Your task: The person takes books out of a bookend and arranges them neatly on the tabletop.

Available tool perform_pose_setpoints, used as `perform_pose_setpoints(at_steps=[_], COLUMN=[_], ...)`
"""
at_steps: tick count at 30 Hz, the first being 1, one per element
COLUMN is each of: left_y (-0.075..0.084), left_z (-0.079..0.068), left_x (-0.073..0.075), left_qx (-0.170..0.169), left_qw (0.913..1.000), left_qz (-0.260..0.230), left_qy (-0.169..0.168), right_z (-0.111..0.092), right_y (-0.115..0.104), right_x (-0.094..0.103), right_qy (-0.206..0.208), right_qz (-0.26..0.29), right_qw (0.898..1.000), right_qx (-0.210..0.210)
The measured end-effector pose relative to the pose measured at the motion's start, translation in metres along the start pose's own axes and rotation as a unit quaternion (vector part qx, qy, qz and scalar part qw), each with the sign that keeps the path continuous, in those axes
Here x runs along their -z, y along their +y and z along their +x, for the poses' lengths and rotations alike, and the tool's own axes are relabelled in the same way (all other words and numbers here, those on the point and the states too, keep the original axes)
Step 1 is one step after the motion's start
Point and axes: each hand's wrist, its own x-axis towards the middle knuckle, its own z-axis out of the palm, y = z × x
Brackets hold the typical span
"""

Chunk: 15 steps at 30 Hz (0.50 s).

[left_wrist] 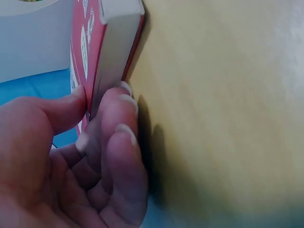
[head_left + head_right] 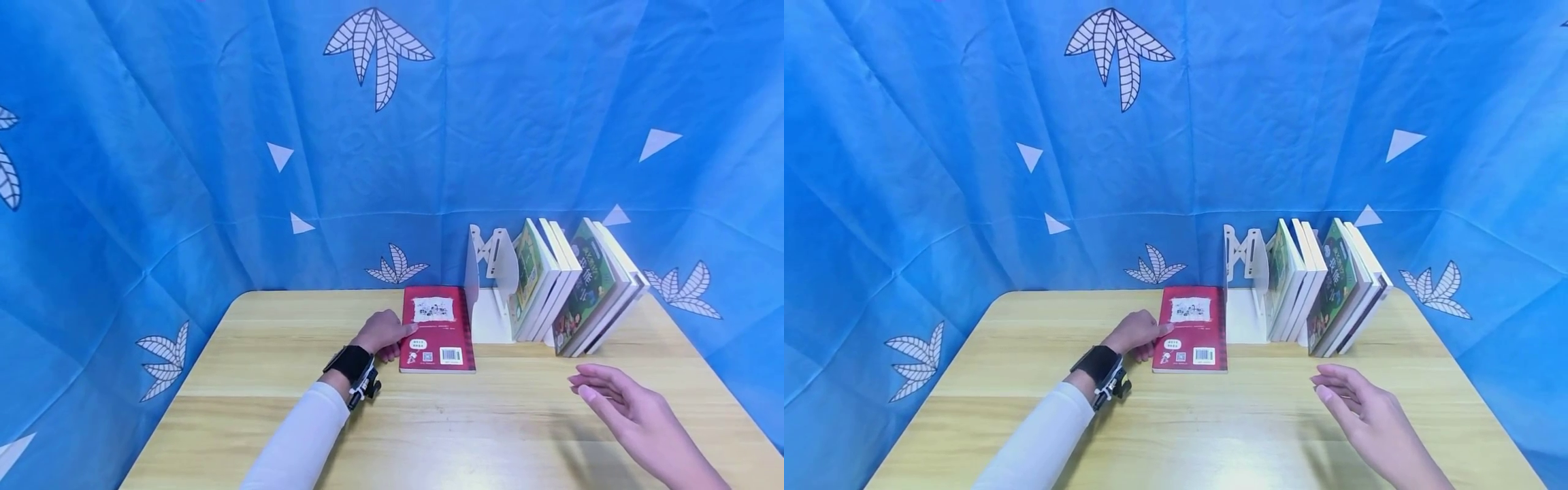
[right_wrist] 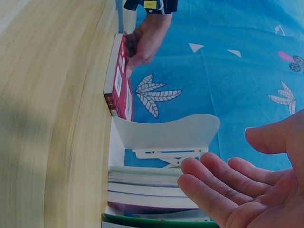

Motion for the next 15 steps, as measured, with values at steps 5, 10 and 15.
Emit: perform_pose_setpoints(at_steps=[5,10,15], left_y=[-0.002,-0.011,-0.018], left_z=[0.001,0.001,-0.016], left_x=[-0.008,-0.016,-0.013], left_qx=[-0.009,-0.036,-0.077], left_qw=[0.9996,0.9960,0.9934], left_qz=[-0.002,-0.045,-0.034], left_qy=[0.028,0.069,0.078], right_z=[-0.001,-0.001,0.006], right_y=[0.002,0.002,-0.001], right_x=[0.001,0.000,-0.001], right_qy=[0.006,0.011,0.020], right_qz=[0.003,0.001,-0.004], right_qw=[1.000,1.000,1.000], right_qx=[0.003,0.007,0.022])
